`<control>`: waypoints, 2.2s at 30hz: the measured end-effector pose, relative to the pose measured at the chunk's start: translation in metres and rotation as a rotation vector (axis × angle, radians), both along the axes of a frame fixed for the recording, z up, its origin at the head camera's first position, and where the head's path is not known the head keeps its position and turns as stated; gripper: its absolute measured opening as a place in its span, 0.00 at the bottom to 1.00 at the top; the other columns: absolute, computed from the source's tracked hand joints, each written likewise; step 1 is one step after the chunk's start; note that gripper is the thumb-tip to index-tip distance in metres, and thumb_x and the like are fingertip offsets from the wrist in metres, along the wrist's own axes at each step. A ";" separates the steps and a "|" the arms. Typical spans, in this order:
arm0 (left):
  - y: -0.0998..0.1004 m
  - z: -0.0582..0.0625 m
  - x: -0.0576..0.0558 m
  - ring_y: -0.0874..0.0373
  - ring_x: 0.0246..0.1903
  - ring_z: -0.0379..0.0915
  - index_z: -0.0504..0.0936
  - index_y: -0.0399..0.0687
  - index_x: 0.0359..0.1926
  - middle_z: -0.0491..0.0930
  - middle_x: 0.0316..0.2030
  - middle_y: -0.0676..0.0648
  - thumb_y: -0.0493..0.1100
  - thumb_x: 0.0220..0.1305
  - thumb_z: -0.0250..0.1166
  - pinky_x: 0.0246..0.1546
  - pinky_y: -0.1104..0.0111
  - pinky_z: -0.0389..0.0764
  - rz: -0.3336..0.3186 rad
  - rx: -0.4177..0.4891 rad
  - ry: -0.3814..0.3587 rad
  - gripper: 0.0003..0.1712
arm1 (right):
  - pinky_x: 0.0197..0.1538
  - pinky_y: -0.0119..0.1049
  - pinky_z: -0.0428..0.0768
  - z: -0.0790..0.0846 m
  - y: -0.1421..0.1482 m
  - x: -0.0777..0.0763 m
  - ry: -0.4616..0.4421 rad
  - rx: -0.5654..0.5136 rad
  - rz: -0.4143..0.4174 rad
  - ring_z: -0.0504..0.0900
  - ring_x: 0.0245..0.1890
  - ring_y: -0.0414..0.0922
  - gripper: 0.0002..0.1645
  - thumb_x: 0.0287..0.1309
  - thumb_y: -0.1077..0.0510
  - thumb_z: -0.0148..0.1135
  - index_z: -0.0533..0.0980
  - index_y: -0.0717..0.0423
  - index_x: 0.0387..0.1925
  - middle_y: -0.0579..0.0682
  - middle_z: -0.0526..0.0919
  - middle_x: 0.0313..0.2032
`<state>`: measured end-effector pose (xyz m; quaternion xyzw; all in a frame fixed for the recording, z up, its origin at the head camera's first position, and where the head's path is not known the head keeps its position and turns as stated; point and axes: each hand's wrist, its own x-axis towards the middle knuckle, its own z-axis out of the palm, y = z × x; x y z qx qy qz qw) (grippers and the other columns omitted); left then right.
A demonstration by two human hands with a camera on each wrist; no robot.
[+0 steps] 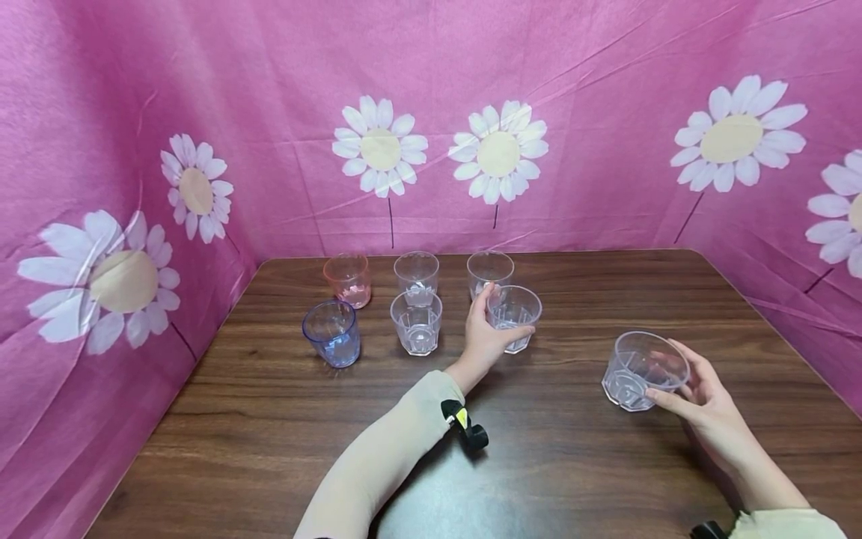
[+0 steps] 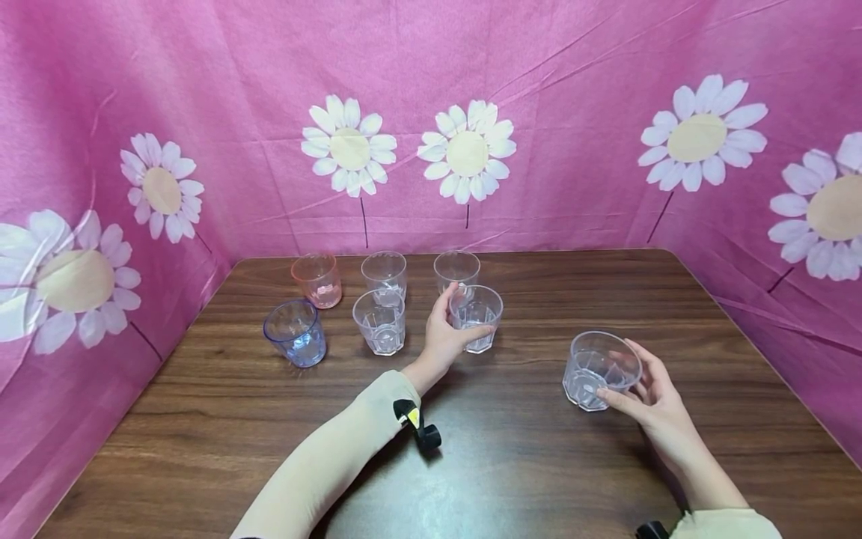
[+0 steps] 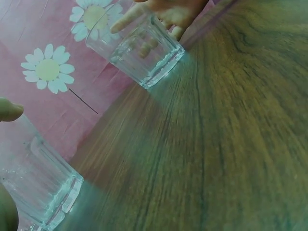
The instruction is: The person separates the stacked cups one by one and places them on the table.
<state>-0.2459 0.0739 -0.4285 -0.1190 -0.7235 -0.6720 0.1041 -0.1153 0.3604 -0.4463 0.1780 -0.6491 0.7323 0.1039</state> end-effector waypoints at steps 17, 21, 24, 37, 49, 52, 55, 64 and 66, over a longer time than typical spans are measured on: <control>-0.003 -0.001 0.000 0.48 0.66 0.64 0.65 0.39 0.71 0.68 0.67 0.40 0.34 0.38 0.83 0.69 0.62 0.63 -0.017 -0.039 -0.001 0.57 | 0.53 0.22 0.75 0.000 0.000 0.001 -0.006 0.014 -0.002 0.75 0.58 0.35 0.48 0.56 0.87 0.47 0.54 0.55 0.74 0.45 0.75 0.60; -0.004 -0.001 0.001 0.48 0.66 0.63 0.64 0.39 0.71 0.66 0.68 0.40 0.35 0.38 0.83 0.69 0.61 0.62 -0.019 -0.051 0.002 0.57 | 0.53 0.22 0.75 -0.001 0.000 0.001 -0.004 0.015 -0.008 0.75 0.57 0.35 0.48 0.56 0.87 0.47 0.54 0.55 0.74 0.45 0.75 0.60; -0.005 0.000 0.001 0.47 0.67 0.63 0.64 0.38 0.71 0.66 0.68 0.39 0.35 0.39 0.83 0.70 0.61 0.61 -0.024 -0.059 0.006 0.57 | 0.52 0.22 0.75 -0.001 -0.001 0.001 -0.002 0.015 -0.014 0.75 0.57 0.35 0.48 0.55 0.87 0.48 0.54 0.55 0.74 0.45 0.75 0.60; -0.008 0.006 0.001 0.47 0.67 0.62 0.62 0.36 0.71 0.65 0.68 0.39 0.38 0.40 0.83 0.70 0.61 0.61 -0.050 -0.119 0.067 0.58 | 0.51 0.22 0.76 0.000 0.001 0.000 0.000 0.006 -0.017 0.76 0.57 0.36 0.48 0.55 0.88 0.47 0.55 0.55 0.73 0.45 0.76 0.60; -0.013 0.016 0.001 0.44 0.65 0.63 0.63 0.35 0.71 0.65 0.67 0.38 0.38 0.41 0.83 0.68 0.59 0.64 -0.049 -0.146 0.142 0.56 | 0.51 0.22 0.76 -0.002 0.000 0.000 -0.003 0.005 -0.009 0.75 0.57 0.35 0.48 0.56 0.87 0.47 0.54 0.54 0.74 0.45 0.75 0.60; -0.016 0.019 0.000 0.43 0.65 0.64 0.64 0.37 0.71 0.65 0.66 0.39 0.38 0.41 0.83 0.67 0.60 0.66 -0.053 -0.144 0.161 0.56 | 0.51 0.22 0.76 -0.002 0.000 0.000 -0.002 0.002 -0.007 0.76 0.57 0.35 0.48 0.56 0.88 0.47 0.54 0.54 0.73 0.45 0.75 0.60; -0.020 0.023 0.001 0.42 0.64 0.64 0.64 0.38 0.71 0.66 0.66 0.39 0.38 0.42 0.82 0.65 0.58 0.69 -0.056 -0.134 0.171 0.55 | 0.51 0.22 0.76 -0.002 0.000 0.000 -0.001 -0.001 -0.007 0.76 0.57 0.36 0.48 0.55 0.88 0.47 0.55 0.55 0.73 0.45 0.75 0.60; -0.037 0.032 0.007 0.43 0.65 0.63 0.63 0.35 0.70 0.68 0.64 0.38 0.33 0.45 0.80 0.67 0.58 0.67 -0.094 -0.049 0.188 0.52 | 0.51 0.22 0.77 -0.002 -0.001 0.000 -0.002 -0.015 -0.012 0.77 0.57 0.36 0.48 0.55 0.88 0.47 0.56 0.55 0.73 0.45 0.76 0.59; -0.044 0.033 0.007 0.43 0.65 0.64 0.63 0.35 0.71 0.68 0.64 0.37 0.32 0.46 0.79 0.66 0.59 0.68 -0.099 -0.037 0.187 0.52 | 0.51 0.23 0.77 -0.001 -0.002 0.000 0.003 -0.030 -0.007 0.77 0.56 0.36 0.48 0.55 0.88 0.47 0.57 0.55 0.73 0.46 0.77 0.59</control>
